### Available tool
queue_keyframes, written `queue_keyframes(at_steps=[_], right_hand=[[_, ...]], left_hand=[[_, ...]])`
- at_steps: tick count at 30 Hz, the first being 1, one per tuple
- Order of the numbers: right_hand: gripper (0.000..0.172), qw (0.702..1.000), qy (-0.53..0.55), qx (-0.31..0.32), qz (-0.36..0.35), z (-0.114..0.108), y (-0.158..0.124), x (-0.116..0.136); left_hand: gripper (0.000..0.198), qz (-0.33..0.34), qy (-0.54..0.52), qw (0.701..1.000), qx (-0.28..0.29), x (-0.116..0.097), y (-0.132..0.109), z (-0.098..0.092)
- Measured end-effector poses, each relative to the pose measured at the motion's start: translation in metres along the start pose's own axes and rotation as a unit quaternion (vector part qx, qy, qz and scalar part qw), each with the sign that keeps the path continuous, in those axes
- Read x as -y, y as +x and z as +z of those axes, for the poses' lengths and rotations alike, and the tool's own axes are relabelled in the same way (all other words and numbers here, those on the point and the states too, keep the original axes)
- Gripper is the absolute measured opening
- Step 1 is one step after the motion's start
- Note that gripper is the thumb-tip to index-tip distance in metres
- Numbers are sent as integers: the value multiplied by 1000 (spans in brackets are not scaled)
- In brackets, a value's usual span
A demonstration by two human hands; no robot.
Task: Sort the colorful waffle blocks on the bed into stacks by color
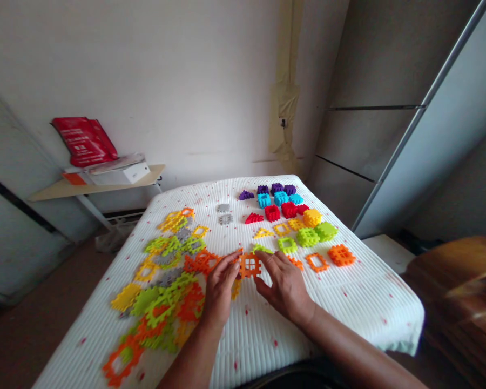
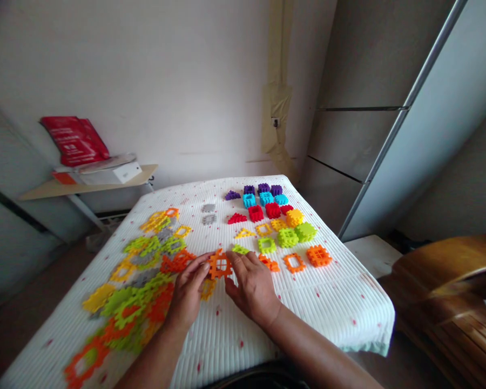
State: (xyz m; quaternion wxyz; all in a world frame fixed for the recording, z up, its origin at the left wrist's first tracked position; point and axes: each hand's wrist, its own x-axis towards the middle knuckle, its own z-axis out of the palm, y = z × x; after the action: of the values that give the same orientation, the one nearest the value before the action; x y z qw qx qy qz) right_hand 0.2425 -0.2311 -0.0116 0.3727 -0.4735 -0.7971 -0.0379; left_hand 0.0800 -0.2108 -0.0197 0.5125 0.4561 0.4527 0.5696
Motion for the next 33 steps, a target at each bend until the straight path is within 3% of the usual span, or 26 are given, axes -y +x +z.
queue_keyframes(at_steps=[7, 14, 20, 33], right_hand=[[44, 1000, 4, -1, -15, -2, 2, -1], [30, 999, 19, -12, 41, -4, 5, 5], [45, 999, -7, -4, 35, 4, 8, 10], [44, 996, -60, 32, 55, 9, 14, 21]], left_hand=[[33, -4, 11, 1000, -10, 2, 1, -3], [26, -19, -70, 997, -25, 5, 2, -1], [25, -17, -56, 997, -44, 2, 0, 2], [21, 11, -25, 999, 19, 13, 2, -3]])
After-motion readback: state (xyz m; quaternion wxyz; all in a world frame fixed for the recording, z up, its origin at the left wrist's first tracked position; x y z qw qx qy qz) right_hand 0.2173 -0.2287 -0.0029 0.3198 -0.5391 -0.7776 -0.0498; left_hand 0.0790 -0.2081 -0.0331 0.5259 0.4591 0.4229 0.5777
